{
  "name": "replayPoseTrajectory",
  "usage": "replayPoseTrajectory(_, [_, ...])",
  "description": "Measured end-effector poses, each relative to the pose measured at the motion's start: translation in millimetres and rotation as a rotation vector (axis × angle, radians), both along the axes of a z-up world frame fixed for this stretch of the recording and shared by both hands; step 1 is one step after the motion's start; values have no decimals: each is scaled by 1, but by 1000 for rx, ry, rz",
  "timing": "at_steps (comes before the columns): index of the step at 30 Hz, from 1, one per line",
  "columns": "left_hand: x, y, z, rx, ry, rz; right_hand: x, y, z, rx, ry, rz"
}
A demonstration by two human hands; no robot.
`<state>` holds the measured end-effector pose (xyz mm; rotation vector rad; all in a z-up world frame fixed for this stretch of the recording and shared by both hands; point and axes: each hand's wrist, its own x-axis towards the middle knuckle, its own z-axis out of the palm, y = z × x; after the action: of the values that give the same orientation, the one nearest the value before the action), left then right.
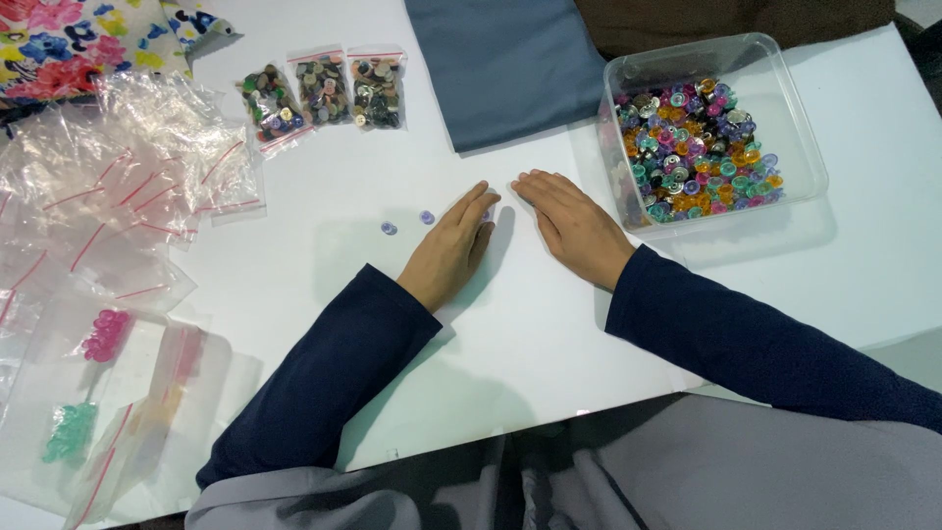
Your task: Sorting small colorful buttons from a container into small plastic bags
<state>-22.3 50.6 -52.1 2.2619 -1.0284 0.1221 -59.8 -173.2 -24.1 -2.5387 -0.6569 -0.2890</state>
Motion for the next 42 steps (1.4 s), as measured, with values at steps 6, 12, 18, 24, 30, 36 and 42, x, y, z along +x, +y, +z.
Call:
replayPoseTrajectory(6, [-3, 0, 7, 15, 26, 25, 0, -2, -6, 32, -24, -3])
replayPoseTrajectory(12, [0, 1, 3, 7, -28, 16, 0, 0, 1, 17, -16, -11])
replayPoseTrajectory(18, [-1, 0, 5, 23, -37, 37, -2, -1, -2, 39, -17, -43])
replayPoseTrajectory(24, [0, 0, 1, 34, -116, 48, -1, 0, -5, 57, -29, -48])
replayPoseTrajectory(30, [2, -7, 1, -18, -346, 42, -6, 1, 0, 147, -93, -14])
replayPoseTrajectory(36, [3, -45, 52, -169, -456, 104, -22, 8, 42, 268, -175, -51])
replayPoseTrajectory(42, [5, -107, 105, -368, -249, -32, -21, -23, 119, 228, -359, -229])
